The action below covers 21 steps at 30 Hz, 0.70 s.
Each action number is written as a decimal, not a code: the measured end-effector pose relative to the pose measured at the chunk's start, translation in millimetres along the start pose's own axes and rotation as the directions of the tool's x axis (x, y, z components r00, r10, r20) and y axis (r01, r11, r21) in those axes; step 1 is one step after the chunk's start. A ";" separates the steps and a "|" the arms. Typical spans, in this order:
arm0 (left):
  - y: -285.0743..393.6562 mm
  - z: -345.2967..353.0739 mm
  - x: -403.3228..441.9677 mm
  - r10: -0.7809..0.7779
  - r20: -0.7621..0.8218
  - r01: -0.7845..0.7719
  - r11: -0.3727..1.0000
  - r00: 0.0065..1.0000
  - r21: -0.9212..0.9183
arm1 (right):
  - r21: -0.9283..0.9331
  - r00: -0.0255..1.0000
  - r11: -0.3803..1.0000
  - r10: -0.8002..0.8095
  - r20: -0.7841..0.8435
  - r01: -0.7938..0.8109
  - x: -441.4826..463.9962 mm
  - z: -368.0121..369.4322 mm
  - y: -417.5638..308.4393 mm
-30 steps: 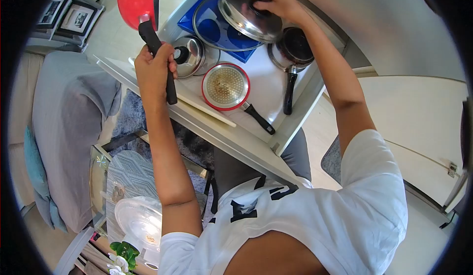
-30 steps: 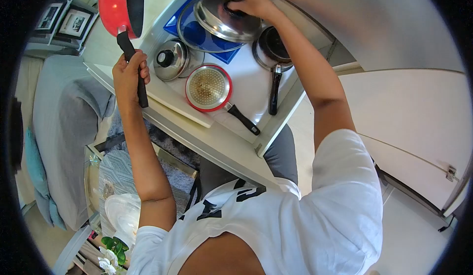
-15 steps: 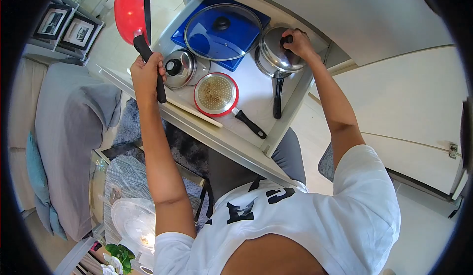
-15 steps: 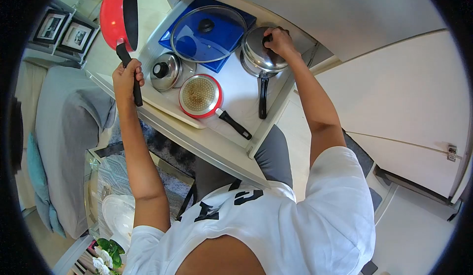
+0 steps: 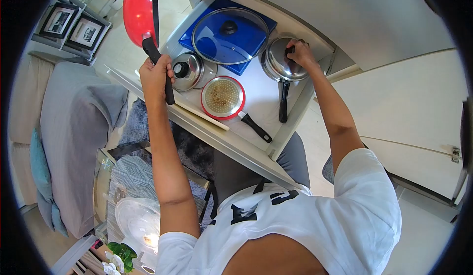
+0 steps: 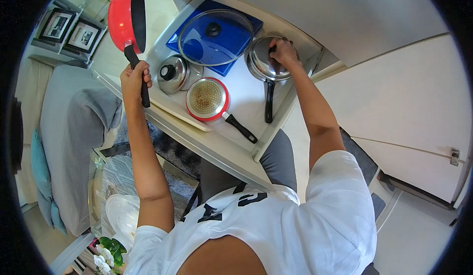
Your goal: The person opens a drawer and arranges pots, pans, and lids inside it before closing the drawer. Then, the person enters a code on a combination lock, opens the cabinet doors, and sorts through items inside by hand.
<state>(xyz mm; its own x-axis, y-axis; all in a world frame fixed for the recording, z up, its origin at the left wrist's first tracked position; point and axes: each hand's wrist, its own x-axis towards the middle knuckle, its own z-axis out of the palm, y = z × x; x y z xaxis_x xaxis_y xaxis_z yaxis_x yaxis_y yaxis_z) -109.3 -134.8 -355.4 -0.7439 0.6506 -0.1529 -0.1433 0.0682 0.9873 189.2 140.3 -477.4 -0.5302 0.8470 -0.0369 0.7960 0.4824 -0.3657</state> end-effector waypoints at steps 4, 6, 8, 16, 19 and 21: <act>0.7 0.6 -1.7 0.012 0.015 -0.012 1.000 1.000 -0.017 | -0.010 0.999 0.999 0.036 0.020 -0.036 0.7 5.3 2.8; 1.0 1.2 -2.5 0.015 0.018 -0.015 1.000 1.000 -0.015 | 0.009 0.999 0.999 0.040 0.023 -0.040 1.6 5.6 4.1; 0.3 1.0 -1.4 0.011 0.008 -0.011 0.999 1.000 -0.031 | 0.031 0.999 0.998 0.045 0.029 -0.046 3.8 10.5 10.8; 2.1 1.0 -3.4 -0.001 0.027 0.003 0.999 1.000 -0.050 | -0.092 0.937 0.982 -0.188 -0.295 0.168 -8.2 0.1 -46.5; 2.6 0.9 -4.0 -0.010 0.025 0.011 0.999 1.000 -0.053 | 0.285 0.901 0.886 -0.262 -0.345 0.367 -10.5 18.4 -107.7; 1.8 0.6 -3.3 -0.002 0.027 0.004 0.999 1.000 -0.054 | 0.366 0.846 0.764 -0.465 -0.261 0.532 -1.1 61.8 -152.4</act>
<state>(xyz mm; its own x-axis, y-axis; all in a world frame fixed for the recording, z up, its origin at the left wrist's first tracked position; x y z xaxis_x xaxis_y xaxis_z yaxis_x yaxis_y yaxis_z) -106.7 -136.3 -353.2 -0.7256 0.6707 -0.1539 -0.1811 0.0297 0.9830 50.3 52.0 -479.0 -0.7426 0.5506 0.3813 0.2188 0.7375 -0.6389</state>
